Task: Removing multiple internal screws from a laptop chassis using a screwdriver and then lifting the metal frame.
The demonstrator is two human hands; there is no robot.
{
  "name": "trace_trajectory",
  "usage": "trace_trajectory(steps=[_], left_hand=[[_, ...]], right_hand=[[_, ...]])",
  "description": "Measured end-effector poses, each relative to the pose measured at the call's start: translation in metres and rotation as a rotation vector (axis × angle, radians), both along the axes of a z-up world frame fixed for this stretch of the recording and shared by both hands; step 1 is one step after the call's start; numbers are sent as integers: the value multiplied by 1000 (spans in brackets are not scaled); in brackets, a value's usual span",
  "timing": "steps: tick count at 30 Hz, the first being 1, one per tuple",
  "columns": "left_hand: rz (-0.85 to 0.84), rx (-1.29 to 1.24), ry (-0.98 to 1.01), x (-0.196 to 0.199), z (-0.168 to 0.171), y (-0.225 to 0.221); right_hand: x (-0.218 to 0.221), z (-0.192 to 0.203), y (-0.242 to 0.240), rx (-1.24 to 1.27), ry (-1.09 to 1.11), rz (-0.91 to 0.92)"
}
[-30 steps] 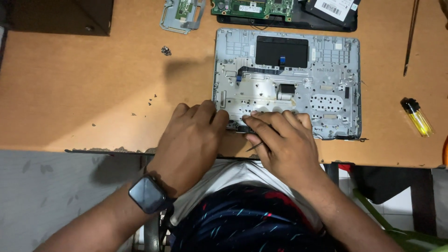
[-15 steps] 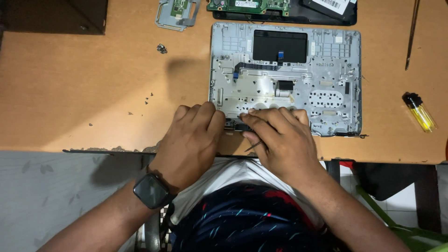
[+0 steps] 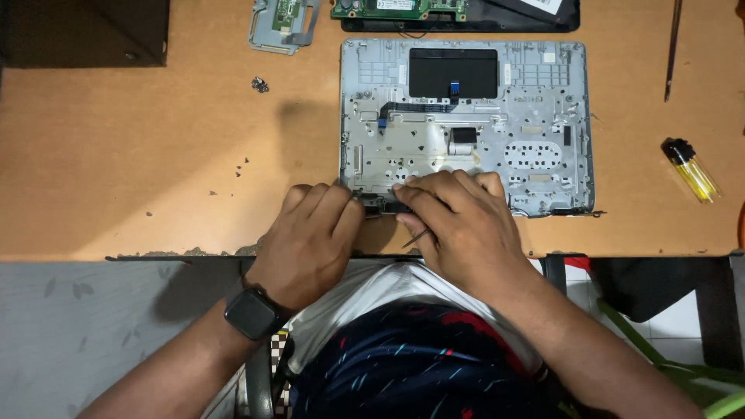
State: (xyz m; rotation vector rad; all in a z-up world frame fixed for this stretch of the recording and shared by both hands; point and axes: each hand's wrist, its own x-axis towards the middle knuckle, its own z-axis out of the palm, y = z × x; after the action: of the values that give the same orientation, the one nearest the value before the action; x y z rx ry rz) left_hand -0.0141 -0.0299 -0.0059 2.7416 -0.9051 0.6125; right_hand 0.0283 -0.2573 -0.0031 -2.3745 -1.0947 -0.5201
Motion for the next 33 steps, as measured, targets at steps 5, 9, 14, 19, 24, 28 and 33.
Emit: trace_trajectory(steps=[5, 9, 14, 19, 24, 28, 33], left_hand=[[39, -96, 109, -3, 1, 1], [103, -183, 165, -8, 2, 2], [206, -227, 106, -19, 1, -8], [277, -292, 66, -20, -12, -12], [215, -146, 25, -19, -6, -7], [225, -79, -23, -16, 0, -10], [148, 6, -100, -7, -2, -8]], right_hand=[[0, -2, 0, 12, 7, -10], [1, -4, -1, -9, 15, -15], [0, -4, 0, -37, 5, -26], [0, -1, 0, -59, -4, -44], [0, 0, 1, -57, -13, -20], [1, 2, 2, -58, -15, -29], [1, 1, 2, -64, -23, -26]])
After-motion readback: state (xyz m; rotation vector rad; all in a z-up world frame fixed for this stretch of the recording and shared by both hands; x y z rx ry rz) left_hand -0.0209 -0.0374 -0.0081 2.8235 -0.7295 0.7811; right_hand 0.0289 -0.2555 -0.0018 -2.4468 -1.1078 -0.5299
